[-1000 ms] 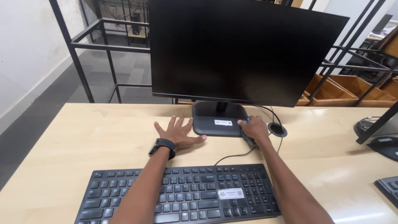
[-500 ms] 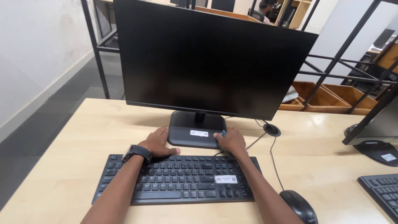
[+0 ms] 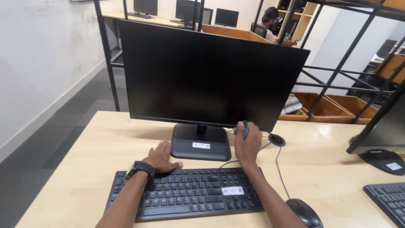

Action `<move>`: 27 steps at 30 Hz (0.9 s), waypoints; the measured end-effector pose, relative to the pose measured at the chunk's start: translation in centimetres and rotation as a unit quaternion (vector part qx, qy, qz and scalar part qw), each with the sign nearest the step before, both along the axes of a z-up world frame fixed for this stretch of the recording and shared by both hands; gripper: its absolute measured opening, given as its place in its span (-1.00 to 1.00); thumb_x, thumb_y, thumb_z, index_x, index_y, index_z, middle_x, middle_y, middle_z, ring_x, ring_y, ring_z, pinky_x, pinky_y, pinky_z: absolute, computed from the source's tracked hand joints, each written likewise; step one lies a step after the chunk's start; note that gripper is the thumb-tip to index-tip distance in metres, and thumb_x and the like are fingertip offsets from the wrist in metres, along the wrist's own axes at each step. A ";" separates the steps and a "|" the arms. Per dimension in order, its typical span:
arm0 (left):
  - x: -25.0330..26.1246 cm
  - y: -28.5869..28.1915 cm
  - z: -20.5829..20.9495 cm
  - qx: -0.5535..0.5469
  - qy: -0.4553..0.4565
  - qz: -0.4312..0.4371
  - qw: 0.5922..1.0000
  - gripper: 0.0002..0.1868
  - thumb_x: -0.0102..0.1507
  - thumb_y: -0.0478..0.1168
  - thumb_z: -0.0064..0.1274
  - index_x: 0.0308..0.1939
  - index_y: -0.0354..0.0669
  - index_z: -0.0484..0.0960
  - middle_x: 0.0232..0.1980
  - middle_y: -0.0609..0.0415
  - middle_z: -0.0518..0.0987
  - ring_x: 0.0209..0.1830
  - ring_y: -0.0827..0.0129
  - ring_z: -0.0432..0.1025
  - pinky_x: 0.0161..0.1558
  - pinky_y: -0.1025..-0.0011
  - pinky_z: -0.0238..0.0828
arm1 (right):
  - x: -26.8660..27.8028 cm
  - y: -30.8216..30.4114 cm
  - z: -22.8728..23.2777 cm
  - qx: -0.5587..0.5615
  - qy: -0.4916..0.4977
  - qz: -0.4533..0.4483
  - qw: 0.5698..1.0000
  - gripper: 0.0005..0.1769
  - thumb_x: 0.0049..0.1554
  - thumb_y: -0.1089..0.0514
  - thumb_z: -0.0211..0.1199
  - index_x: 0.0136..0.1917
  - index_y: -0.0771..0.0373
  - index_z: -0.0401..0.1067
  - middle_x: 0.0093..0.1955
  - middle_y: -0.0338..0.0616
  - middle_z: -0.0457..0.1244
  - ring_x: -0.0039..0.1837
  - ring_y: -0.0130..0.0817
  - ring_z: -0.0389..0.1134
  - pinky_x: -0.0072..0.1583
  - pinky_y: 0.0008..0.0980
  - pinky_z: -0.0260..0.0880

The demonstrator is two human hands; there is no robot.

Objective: The person wipes a desk surface, a mouse pad, a keyboard, and a monitor stand using a blue cloth. They move the mouse pad and keyboard to clean underneath them, then return them to their original positions. The person also folds the cloth and wipes the desk surface again.

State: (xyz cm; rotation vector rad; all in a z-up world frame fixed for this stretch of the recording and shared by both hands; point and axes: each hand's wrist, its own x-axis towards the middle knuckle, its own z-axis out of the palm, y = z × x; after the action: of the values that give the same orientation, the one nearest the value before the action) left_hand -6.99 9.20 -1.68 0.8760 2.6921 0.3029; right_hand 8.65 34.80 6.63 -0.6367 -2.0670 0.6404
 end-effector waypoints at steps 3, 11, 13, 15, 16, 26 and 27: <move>0.1 -0.6 0.0 -0.005 -0.013 -0.016 1.000 0.23 0.17 0.48 -0.08 0.64 -0.06 -0.33 0.71 -0.06 -0.35 0.72 0.20 -0.51 0.60 -0.06 -0.48 | -0.6 -1.5 -2.1 0.015 -0.052 0.150 0.987 -0.32 0.26 -0.29 -0.15 0.29 0.25 0.42 0.19 0.18 0.36 0.32 0.05 0.36 0.37 -0.06 0.28; 0.5 -1.4 -0.1 -0.021 -0.015 -0.036 0.999 0.24 0.17 0.52 -0.14 0.64 -0.05 -0.35 0.72 0.01 -0.36 0.72 0.27 -0.51 0.60 -0.06 -0.48 | -2.5 -1.2 -7.1 0.069 -0.332 0.153 0.928 -0.08 0.32 -0.42 -0.40 0.64 0.32 -0.14 0.67 0.23 -0.18 0.69 0.07 -0.24 0.60 -0.01 -0.23; 0.7 -1.7 0.2 -0.027 -0.020 -0.040 0.999 0.28 0.14 0.56 -0.11 0.63 -0.05 -0.33 0.72 0.02 -0.34 0.72 0.28 -0.50 0.61 -0.04 -0.46 | -2.4 -1.2 -6.5 0.059 -0.351 0.149 0.923 -0.10 0.30 -0.41 -0.50 0.64 0.25 -0.14 0.69 0.09 -0.18 0.71 -0.03 -0.27 0.61 0.04 -0.31; 0.9 -1.5 0.6 -0.031 -0.024 -0.036 0.999 0.33 0.09 0.59 -0.07 0.63 -0.05 -0.32 0.72 0.02 -0.32 0.72 0.29 -0.48 0.61 -0.04 -0.43 | -2.3 -1.6 -5.6 0.039 -0.379 0.147 0.913 -0.12 0.25 -0.39 -0.61 0.64 0.09 -0.15 0.71 -0.10 -0.22 0.73 -0.13 -0.35 0.62 0.11 -0.46; 1.0 -1.4 0.9 -0.031 -0.025 -0.031 0.999 0.37 0.06 0.61 -0.04 0.64 -0.05 -0.32 0.72 0.02 -0.32 0.72 0.29 -0.47 0.61 -0.05 -0.42 | -2.3 -1.6 -4.9 0.025 -0.390 0.143 0.909 -0.12 0.25 -0.39 -0.62 0.65 0.07 -0.14 0.72 -0.12 -0.23 0.73 -0.12 -0.37 0.62 0.12 -0.47; 4.5 3.7 4.3 -0.061 0.006 0.062 0.996 0.62 -0.21 0.73 0.07 0.66 0.23 -0.46 0.70 -0.07 -0.38 0.71 0.04 -0.46 0.41 -0.61 -0.47 | -2.2 -3.6 -3.4 0.129 -0.380 0.134 0.906 -0.05 0.20 -0.33 -0.10 0.64 0.27 -0.11 0.66 0.07 -0.12 0.69 -0.05 -0.19 0.60 -0.04 -0.23; 4.4 4.2 4.6 -0.057 0.014 0.064 0.996 0.62 -0.24 0.74 0.08 0.65 0.27 -0.43 0.70 -0.05 -0.41 0.70 0.02 -0.47 0.40 -0.62 -0.47 | -2.3 -3.4 -3.3 0.130 -0.365 0.140 0.911 -0.04 0.19 -0.31 -0.03 0.63 0.32 -0.08 0.65 0.10 -0.08 0.69 -0.07 -0.15 0.61 -0.10 -0.17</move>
State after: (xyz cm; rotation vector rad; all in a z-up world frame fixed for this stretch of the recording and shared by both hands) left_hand -2.58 13.39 2.87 0.6824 2.7663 0.1645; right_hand 6.32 31.37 3.34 -0.4597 -2.9210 0.2782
